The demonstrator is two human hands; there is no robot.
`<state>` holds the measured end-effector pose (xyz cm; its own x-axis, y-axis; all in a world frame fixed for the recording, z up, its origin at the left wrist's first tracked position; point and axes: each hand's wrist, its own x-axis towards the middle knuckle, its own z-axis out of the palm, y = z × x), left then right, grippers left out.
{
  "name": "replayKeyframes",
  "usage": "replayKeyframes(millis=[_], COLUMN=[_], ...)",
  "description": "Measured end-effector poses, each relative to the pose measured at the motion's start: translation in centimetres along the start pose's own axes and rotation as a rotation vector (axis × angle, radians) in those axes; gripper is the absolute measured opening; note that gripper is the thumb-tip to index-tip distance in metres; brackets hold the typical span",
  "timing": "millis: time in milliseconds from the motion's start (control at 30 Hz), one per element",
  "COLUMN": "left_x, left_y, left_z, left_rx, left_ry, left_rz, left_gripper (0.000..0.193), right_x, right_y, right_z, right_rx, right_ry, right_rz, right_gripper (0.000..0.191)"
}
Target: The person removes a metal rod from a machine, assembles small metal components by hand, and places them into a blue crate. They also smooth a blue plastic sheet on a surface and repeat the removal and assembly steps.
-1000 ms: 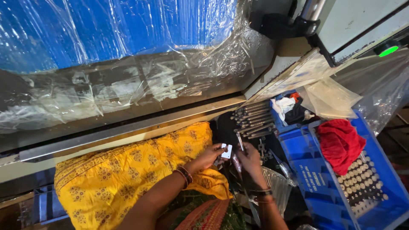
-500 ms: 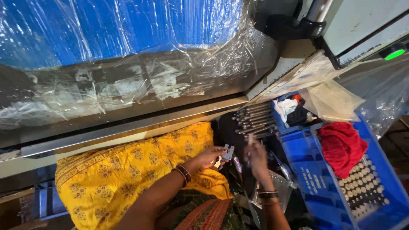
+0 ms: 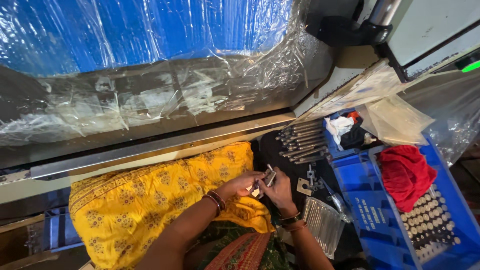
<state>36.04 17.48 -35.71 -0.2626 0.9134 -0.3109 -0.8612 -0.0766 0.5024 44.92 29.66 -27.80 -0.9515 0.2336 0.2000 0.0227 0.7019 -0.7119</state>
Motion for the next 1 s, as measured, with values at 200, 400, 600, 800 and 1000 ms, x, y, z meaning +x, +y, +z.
replayKeyframes(millis=[200,400,600,800,1000], left_x=[0.2,0.5,0.7,0.5,1.3], left_y=[-0.1,-0.6,-1.0,-1.1,-1.4], left_z=[-0.1,-0.3,0.2,0.0,-0.7], left_rx=[-0.030,-0.138,0.099,0.142,0.173], left_ry=[0.010,0.085,0.160,0.092,0.123], left_rz=[-0.061,0.016,0.086,0.167,0.110], left_gripper=[0.035,0.028,0.040,0.046,0.045], right_x=[-0.2,-0.1,-0.8,-2.5,-2.9], right_y=[1.2,1.2,3.7,6.8,6.6], right_z=[1.0,-0.5,-2.6,0.4,1.4], right_rx=[0.055,-0.008,0.347,0.536,0.514], right_ry=[-0.039,-0.078,-0.438,-0.338,-0.277], right_rz=[0.196,-0.103,0.172,0.147,0.216], right_gripper=[0.032,0.043,0.022,0.019,0.016])
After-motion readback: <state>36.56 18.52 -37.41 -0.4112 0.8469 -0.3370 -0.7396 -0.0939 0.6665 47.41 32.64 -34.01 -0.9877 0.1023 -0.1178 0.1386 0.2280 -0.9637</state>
